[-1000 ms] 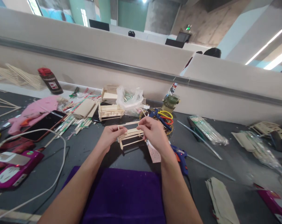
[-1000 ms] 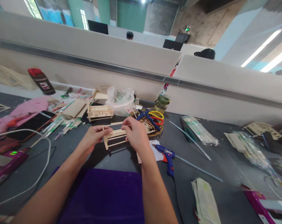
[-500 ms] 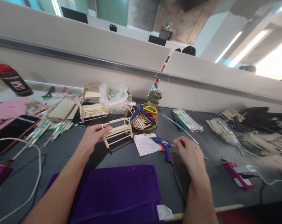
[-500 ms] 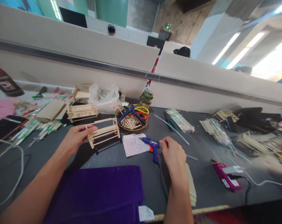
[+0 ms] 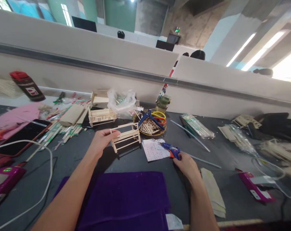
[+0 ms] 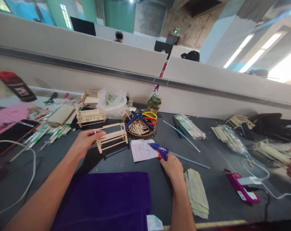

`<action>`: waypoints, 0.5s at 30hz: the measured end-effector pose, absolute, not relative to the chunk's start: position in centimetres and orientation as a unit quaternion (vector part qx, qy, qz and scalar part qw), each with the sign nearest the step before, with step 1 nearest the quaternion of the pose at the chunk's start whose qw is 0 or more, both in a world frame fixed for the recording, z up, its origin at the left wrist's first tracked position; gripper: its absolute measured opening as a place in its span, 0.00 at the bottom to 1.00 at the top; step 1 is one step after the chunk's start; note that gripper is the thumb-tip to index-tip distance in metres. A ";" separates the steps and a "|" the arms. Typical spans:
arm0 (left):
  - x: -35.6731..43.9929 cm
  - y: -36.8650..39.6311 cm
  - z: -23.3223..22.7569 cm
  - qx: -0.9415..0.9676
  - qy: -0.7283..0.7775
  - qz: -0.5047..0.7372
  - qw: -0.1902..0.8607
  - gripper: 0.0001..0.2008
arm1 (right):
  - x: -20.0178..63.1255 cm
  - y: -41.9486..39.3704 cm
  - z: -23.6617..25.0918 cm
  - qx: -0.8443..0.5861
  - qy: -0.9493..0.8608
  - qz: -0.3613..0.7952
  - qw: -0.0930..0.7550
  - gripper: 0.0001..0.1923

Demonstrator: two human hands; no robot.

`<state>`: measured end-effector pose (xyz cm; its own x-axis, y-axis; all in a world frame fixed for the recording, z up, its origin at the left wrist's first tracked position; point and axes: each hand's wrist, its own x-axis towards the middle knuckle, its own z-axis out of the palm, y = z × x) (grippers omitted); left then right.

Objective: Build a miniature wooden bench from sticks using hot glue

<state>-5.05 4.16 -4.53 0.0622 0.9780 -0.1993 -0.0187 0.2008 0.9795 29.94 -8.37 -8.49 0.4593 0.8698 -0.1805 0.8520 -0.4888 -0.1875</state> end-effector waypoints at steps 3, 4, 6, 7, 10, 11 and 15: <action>-5.1 4.1 -4.6 0.463 0.525 0.438 0.565 0.16 | 30.5 -8.5 -9.3 -0.857 -0.491 0.121 0.100 0.06; -5.1 4.1 -4.6 0.464 0.524 0.438 0.564 0.16 | 30.7 -8.6 -9.5 -0.858 -0.479 0.130 0.133 0.06; -5.1 4.2 -4.7 0.464 0.522 0.440 0.564 0.16 | 31.1 -8.7 -9.9 -0.859 -0.442 0.166 0.197 0.08; -5.1 4.2 -4.7 0.464 0.522 0.441 0.564 0.16 | 31.2 -8.7 -10.1 -0.857 -0.423 0.189 0.225 0.09; -5.1 4.1 -4.7 0.462 0.525 0.442 0.562 0.17 | 31.4 -8.7 -10.6 -0.842 -0.389 0.236 0.288 0.15; -5.0 4.1 -4.7 0.462 0.526 0.441 0.562 0.17 | 31.3 -8.7 -10.7 -0.835 -0.386 0.241 0.308 0.16; -5.0 4.1 -4.4 0.456 0.526 0.443 0.564 0.17 | 30.4 -8.7 -10.5 -0.797 -0.369 0.277 0.390 0.22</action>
<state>-4.96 4.06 -4.38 0.0536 0.9803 -0.1900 -0.0198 0.1913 0.9813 30.42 -8.68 -10.53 0.5741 0.8044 -0.1531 0.3725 -0.4231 -0.8260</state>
